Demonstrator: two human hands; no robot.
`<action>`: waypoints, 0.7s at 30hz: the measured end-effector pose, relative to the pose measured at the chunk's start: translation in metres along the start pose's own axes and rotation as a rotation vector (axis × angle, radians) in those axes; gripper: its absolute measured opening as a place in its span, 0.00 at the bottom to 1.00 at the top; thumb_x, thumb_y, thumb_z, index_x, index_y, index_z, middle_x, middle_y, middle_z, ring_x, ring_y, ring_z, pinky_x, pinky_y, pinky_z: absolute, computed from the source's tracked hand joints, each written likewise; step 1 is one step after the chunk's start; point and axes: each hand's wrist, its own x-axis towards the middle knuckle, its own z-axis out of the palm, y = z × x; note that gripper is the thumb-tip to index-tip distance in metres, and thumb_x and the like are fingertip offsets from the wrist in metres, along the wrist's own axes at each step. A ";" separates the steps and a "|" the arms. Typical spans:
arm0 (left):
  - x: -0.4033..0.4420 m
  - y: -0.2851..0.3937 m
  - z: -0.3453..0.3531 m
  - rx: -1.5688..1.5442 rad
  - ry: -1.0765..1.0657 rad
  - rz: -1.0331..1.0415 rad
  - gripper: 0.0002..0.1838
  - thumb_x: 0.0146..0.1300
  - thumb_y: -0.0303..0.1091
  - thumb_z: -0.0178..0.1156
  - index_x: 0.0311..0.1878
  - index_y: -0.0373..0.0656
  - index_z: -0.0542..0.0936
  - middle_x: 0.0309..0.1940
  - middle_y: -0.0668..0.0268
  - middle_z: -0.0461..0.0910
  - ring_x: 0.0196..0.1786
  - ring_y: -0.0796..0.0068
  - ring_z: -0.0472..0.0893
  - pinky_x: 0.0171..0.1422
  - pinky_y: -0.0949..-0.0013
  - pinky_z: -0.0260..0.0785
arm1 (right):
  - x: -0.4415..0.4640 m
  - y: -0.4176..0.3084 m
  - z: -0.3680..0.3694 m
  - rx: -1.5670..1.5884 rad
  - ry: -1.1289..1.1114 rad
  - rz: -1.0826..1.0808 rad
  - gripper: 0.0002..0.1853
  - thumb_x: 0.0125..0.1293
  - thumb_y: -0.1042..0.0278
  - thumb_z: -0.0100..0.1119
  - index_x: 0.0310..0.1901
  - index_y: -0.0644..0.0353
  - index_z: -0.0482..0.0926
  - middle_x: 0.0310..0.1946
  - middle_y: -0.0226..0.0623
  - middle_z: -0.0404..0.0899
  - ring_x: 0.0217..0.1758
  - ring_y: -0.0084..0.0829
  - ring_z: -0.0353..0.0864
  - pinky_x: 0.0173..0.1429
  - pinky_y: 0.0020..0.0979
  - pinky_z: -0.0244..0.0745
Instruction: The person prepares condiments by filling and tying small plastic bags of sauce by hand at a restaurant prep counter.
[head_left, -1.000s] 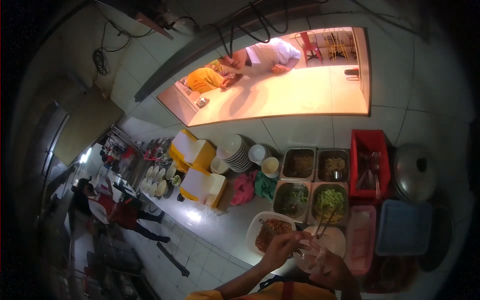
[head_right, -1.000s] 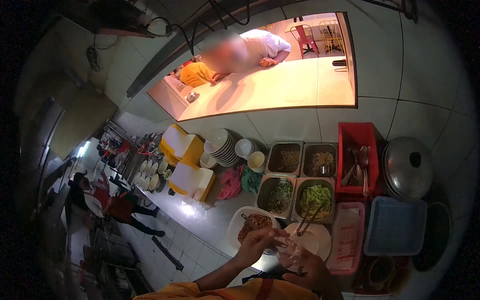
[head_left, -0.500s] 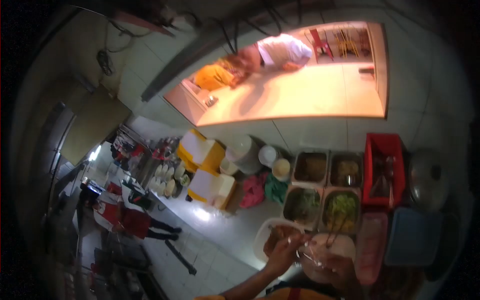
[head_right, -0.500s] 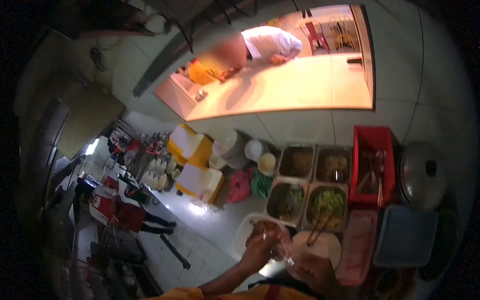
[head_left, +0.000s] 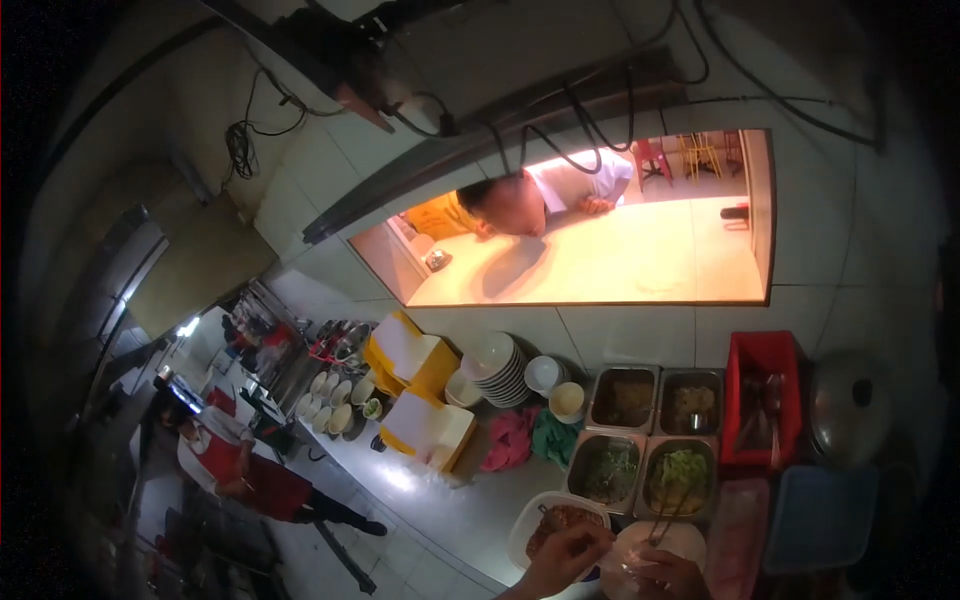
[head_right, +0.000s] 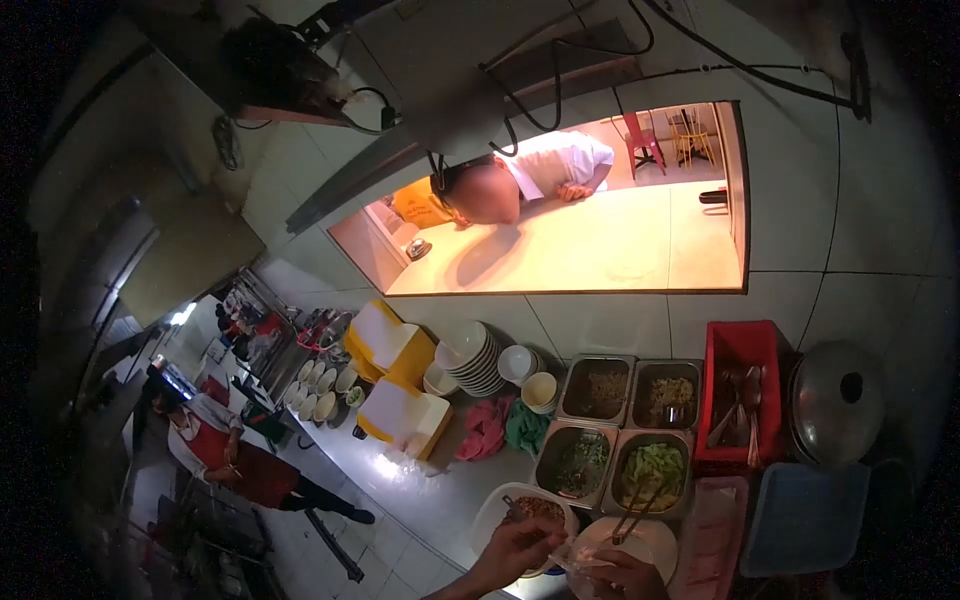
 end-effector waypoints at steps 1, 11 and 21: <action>-0.002 0.014 0.008 0.070 -0.030 0.143 0.11 0.70 0.37 0.58 0.47 0.38 0.77 0.43 0.70 0.76 0.43 0.84 0.75 0.47 0.78 0.68 | 0.003 -0.001 0.004 -0.033 -0.007 -0.011 0.12 0.67 0.70 0.56 0.48 0.65 0.81 0.55 0.48 0.77 0.39 0.34 0.83 0.37 0.30 0.78; -0.005 0.009 0.027 0.379 -0.023 0.113 0.20 0.60 0.43 0.68 0.49 0.44 0.75 0.32 0.67 0.74 0.30 0.79 0.77 0.35 0.74 0.70 | 0.011 -0.026 0.004 -0.201 -0.070 0.064 0.10 0.61 0.68 0.63 0.41 0.64 0.83 0.56 0.53 0.75 0.42 0.42 0.83 0.46 0.39 0.78; -0.007 0.026 0.034 0.488 0.030 0.082 0.14 0.61 0.35 0.65 0.46 0.41 0.76 0.31 0.65 0.79 0.30 0.73 0.80 0.37 0.68 0.73 | 0.001 -0.015 0.000 -0.289 -0.082 0.005 0.09 0.61 0.60 0.65 0.39 0.52 0.86 0.56 0.45 0.76 0.41 0.40 0.85 0.41 0.35 0.81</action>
